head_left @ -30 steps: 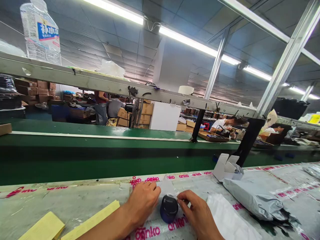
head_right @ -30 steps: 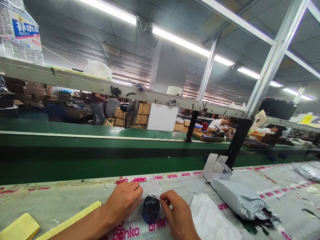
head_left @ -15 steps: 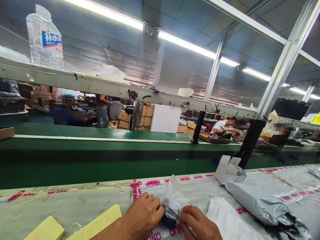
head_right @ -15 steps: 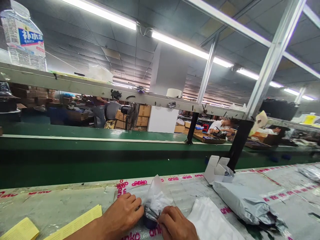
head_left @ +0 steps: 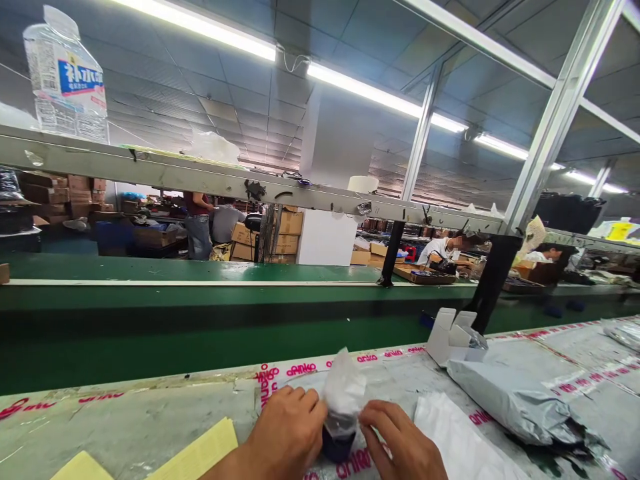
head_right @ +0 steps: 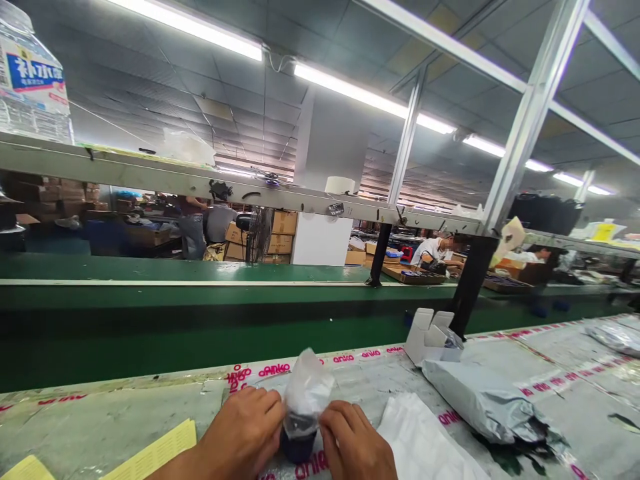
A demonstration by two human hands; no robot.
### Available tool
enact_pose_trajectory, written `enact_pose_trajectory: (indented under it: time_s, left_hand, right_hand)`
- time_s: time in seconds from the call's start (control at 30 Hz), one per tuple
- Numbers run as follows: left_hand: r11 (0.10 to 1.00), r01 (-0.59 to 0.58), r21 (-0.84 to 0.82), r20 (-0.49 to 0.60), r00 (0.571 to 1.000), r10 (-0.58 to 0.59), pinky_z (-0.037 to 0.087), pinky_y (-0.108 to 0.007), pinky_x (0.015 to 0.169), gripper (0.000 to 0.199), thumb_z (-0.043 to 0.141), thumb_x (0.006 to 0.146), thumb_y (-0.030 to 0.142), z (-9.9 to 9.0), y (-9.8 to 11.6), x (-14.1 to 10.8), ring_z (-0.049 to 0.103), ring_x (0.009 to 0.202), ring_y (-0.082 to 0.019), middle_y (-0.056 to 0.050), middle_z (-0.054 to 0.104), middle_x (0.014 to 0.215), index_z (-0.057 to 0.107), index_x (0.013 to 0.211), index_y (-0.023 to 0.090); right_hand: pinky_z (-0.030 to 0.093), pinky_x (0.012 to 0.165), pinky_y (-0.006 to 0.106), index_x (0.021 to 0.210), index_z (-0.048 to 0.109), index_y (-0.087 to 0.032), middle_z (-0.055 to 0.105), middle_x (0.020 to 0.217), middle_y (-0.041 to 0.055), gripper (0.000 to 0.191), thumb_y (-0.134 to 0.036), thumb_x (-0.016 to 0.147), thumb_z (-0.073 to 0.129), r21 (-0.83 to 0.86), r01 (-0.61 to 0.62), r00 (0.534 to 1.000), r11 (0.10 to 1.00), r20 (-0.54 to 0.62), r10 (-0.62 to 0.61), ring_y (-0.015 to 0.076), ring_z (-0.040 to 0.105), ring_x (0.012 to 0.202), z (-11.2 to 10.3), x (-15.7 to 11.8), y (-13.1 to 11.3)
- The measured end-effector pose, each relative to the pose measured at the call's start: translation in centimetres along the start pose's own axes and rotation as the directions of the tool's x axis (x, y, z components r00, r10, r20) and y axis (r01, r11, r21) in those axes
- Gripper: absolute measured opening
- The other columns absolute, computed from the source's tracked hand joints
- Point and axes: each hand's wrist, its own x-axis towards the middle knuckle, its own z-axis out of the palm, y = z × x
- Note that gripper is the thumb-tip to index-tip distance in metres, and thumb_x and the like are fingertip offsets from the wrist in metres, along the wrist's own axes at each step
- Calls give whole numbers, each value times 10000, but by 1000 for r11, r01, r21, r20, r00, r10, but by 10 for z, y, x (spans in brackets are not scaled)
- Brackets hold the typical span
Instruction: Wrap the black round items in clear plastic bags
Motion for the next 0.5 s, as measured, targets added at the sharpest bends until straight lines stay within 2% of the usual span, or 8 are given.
enact_pose_trajectory:
  time_s: [0.07,0.1,0.17,0.23,0.33,0.4,0.5]
  left_hand:
    - [990,116,-79,-8,993,-117,468,-268,701,116,559,902,123,-11,1,7,695,813,-178,16,730,903,626,900,219]
    - [979,170,-111,-6,985,-172,461,-253,689,134,540,908,126,-16,1,11,697,801,-165,25,735,893,633,897,221]
    - [955,257,-149,10,966,-258,442,-249,661,175,515,898,123,-21,0,19,705,774,-168,18,752,868,661,874,215]
    - [935,313,-164,38,950,-311,411,-264,621,194,518,855,117,-21,-2,25,714,745,-199,-10,768,826,689,827,204]
    - [925,332,-184,80,943,-322,345,-267,566,199,532,785,111,-16,-4,25,712,696,-217,-21,769,748,704,753,205]
    - [930,306,-204,97,952,-291,325,-261,553,187,539,764,117,-14,-6,20,698,673,-198,-2,759,723,695,732,215]
    - [947,230,-225,97,972,-214,351,-247,568,146,555,775,136,-12,-9,10,674,677,-159,32,739,748,669,768,226]
  right_hand:
    - [539,735,282,1011,614,-287,692,1032,41,155,-275,1035,462,55,-130,992,990,8,130,223,688,918,0,9,-2]
    - [534,707,278,989,619,-283,695,1036,39,168,-307,1032,459,72,-210,977,975,47,207,221,688,904,1,14,-2]
    - [522,690,292,959,638,-277,713,1009,30,205,-343,1014,452,61,-355,927,933,153,343,221,693,849,2,25,0]
    - [505,672,311,911,667,-272,740,901,16,220,-332,973,465,23,-433,878,901,236,416,226,699,764,3,31,3]
    - [475,619,313,854,695,-274,741,754,-2,234,-308,921,473,2,-444,859,896,285,425,236,698,683,6,29,6]
    - [470,613,311,867,697,-278,739,748,-9,248,-310,920,456,0,-438,859,899,293,419,230,697,671,7,20,7]
    - [483,631,305,920,677,-285,735,789,-17,236,-313,951,445,-4,-386,890,923,261,373,212,696,679,7,3,8]
